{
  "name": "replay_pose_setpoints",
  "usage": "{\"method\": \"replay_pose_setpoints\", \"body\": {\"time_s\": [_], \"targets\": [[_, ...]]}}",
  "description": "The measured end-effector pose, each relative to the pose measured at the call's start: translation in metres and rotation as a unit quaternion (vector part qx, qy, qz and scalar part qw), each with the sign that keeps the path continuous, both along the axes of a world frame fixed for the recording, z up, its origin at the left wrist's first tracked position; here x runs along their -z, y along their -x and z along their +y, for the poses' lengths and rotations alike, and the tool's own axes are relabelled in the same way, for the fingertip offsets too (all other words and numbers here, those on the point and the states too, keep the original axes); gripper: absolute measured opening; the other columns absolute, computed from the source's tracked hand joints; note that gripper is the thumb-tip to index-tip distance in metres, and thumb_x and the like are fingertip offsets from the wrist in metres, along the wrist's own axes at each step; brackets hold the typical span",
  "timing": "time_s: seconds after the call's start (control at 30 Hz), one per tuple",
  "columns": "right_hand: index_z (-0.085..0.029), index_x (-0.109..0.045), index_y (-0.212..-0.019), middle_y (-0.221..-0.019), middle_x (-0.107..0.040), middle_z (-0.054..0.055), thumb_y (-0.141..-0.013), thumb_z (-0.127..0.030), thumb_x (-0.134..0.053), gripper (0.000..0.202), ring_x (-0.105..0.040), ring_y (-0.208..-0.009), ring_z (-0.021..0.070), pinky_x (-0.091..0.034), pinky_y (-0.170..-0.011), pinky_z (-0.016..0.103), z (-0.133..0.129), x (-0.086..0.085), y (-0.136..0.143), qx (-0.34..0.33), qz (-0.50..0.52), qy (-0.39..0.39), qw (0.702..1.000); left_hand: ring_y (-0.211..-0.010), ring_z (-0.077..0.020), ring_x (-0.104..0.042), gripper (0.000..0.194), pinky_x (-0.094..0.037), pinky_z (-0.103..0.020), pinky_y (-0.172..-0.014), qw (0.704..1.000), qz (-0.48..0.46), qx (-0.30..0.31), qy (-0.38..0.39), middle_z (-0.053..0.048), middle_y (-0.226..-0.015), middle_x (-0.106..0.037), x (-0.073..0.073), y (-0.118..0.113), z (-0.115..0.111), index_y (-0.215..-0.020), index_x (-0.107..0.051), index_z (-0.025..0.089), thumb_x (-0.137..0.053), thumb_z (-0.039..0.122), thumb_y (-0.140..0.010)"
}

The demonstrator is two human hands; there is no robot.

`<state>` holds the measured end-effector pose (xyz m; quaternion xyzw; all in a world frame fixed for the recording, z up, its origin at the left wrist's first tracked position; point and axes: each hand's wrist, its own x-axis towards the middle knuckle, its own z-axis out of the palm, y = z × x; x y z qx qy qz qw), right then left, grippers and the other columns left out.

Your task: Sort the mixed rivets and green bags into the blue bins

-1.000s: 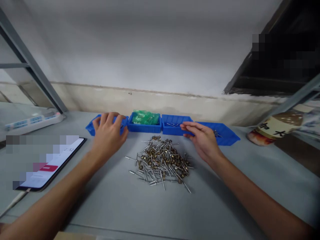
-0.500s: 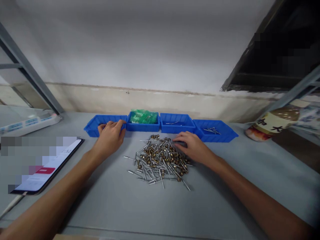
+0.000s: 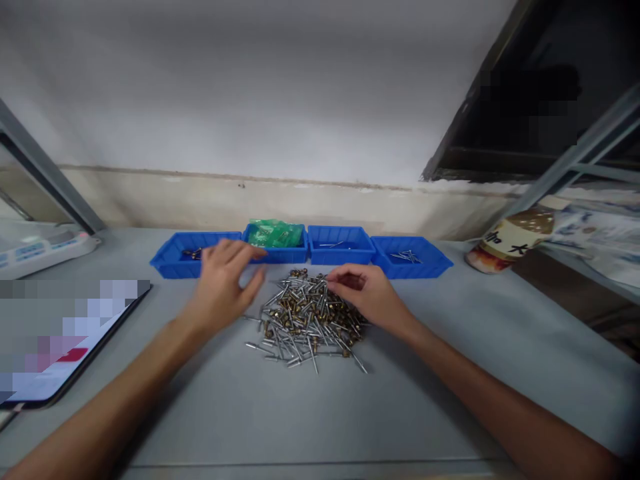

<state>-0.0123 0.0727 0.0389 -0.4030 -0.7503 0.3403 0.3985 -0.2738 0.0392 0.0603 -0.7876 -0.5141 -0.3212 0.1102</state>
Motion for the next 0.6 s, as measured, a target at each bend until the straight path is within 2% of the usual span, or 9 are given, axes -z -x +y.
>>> {"method": "replay_pose_setpoints", "body": {"time_s": [0.07,0.13,0.3,0.6], "targets": [[-0.021,-0.07,-0.082,-0.082,-0.071,0.001,-0.081,-0.02,-0.066,0.004,-0.063,-0.074,0.0146,-0.049,-0.067,0.029,-0.01,-0.002,0.007,-0.023,0.002,-0.015,1.0,-0.093,-0.0215,-0.058,0.017,-0.043,-0.037,-0.083,0.99,-0.031,0.122,0.057,-0.006,-0.097,-0.066,0.004,-0.015,-0.007,-0.102,-0.061,0.018,-0.049,0.028,-0.095],[-0.022,-0.07,-0.081,-0.079,-0.069,0.0,-0.081,-0.017,-0.066,0.006,-0.061,-0.071,0.0131,-0.047,-0.066,0.027,-0.02,-0.005,0.013,-0.045,-0.019,-0.045,0.998,-0.087,-0.0188,-0.059,0.017,-0.044,-0.034,-0.079,0.978,-0.032,0.174,0.112,-0.004,-0.093,-0.066,0.008,-0.027,-0.014,-0.102,-0.062,0.019,-0.047,0.027,-0.097],[-0.02,-0.068,-0.079,-0.075,-0.065,-0.002,-0.08,-0.013,-0.067,0.008,-0.059,-0.069,0.0117,-0.046,-0.065,0.026,-0.032,-0.008,0.018,-0.07,-0.026,-0.071,0.995,-0.077,-0.0158,-0.056,0.023,-0.041,-0.031,-0.072,0.959,-0.053,0.208,0.185,-0.001,-0.082,-0.063,0.01,-0.04,-0.021,-0.088,-0.061,0.019,-0.042,0.023,-0.1],[-0.021,-0.067,-0.077,-0.075,-0.065,-0.001,-0.08,-0.012,-0.068,0.009,-0.059,-0.069,0.0121,-0.045,-0.064,0.026,-0.038,-0.008,0.02,-0.088,-0.012,-0.078,0.993,-0.08,-0.0165,-0.056,0.021,-0.039,-0.034,-0.077,0.95,-0.064,0.231,0.2,0.0,-0.082,-0.064,0.007,-0.039,-0.023,-0.088,-0.059,0.02,-0.042,0.023,-0.1]]}}
